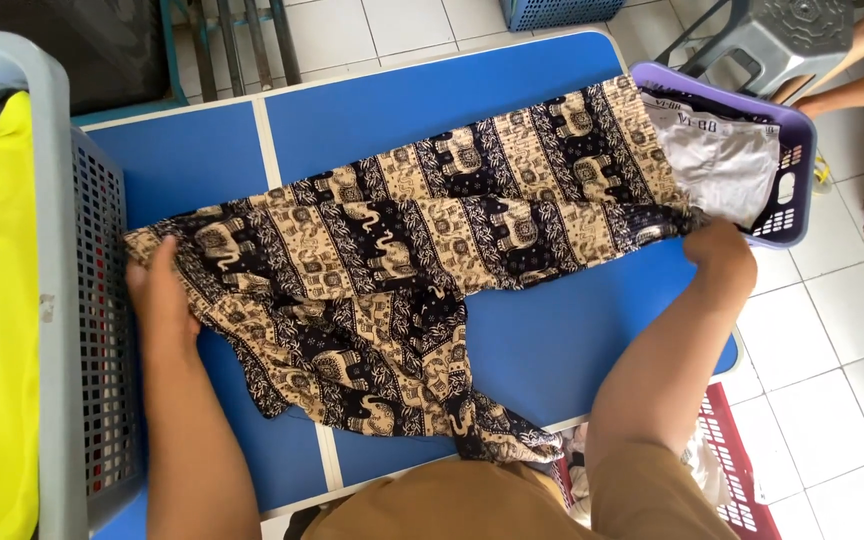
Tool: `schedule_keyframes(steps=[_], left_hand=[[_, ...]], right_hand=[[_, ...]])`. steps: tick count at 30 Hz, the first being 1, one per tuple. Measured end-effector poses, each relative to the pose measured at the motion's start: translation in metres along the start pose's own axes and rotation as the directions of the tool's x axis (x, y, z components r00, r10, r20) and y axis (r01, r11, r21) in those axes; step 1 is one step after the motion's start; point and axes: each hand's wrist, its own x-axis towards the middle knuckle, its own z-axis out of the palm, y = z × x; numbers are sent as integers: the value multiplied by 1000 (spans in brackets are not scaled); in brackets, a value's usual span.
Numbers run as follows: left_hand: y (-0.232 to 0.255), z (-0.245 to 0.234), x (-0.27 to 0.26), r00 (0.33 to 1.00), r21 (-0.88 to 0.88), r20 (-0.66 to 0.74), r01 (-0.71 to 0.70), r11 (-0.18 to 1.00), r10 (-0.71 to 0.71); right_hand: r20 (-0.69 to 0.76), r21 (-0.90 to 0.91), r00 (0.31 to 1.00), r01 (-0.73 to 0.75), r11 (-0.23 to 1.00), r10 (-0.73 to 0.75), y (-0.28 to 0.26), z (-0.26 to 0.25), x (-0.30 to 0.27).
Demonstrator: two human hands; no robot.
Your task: The person folds a patterned garment and a striped pair of shorts by hand on a blue table, then places each finished item into a plastic bin.
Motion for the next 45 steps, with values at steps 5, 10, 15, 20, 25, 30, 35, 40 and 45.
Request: schedule_keyframes(steps=[5, 10, 15, 20, 25, 30, 35, 40, 45], left_hand=[[-47, 10, 40, 605, 270, -155, -734, 623, 781], [-44, 29, 4, 476, 635, -51, -663, 396, 878], [-39, 45, -25, 653, 653, 449, -706, 275, 610], [-21, 26, -30, 587, 512, 663, -808, 290, 465], [-41, 15, 2, 667, 589, 649, -745, 313, 366], [-52, 11, 17, 737, 673, 641, -673, 307, 214], [-50, 7, 17, 721, 598, 630, -687, 413, 288], [-30, 8, -13, 634, 464, 659, -766, 445, 404], [-43, 18, 2, 423, 460, 526, -871, 171, 738]], right_hand=[[-109, 119, 991, -60, 991, 73, -38, -22, -82], [-583, 6, 756, 371, 929, -298, -51, 37, -28], [-375, -166, 688, 610, 775, -621, -100, 60, -67], [-424, -106, 679, 621, 777, -600, -118, 63, -45], [-359, -54, 764, 557, 829, -537, -119, 50, -70], [-58, -127, 850, 515, 848, -524, -106, 22, -129], [9, -150, 863, 501, 853, -505, -89, 27, -118], [-88, -133, 842, 519, 844, -532, -105, 40, -109], [-431, -109, 600, 706, 699, -674, -126, 52, -113]])
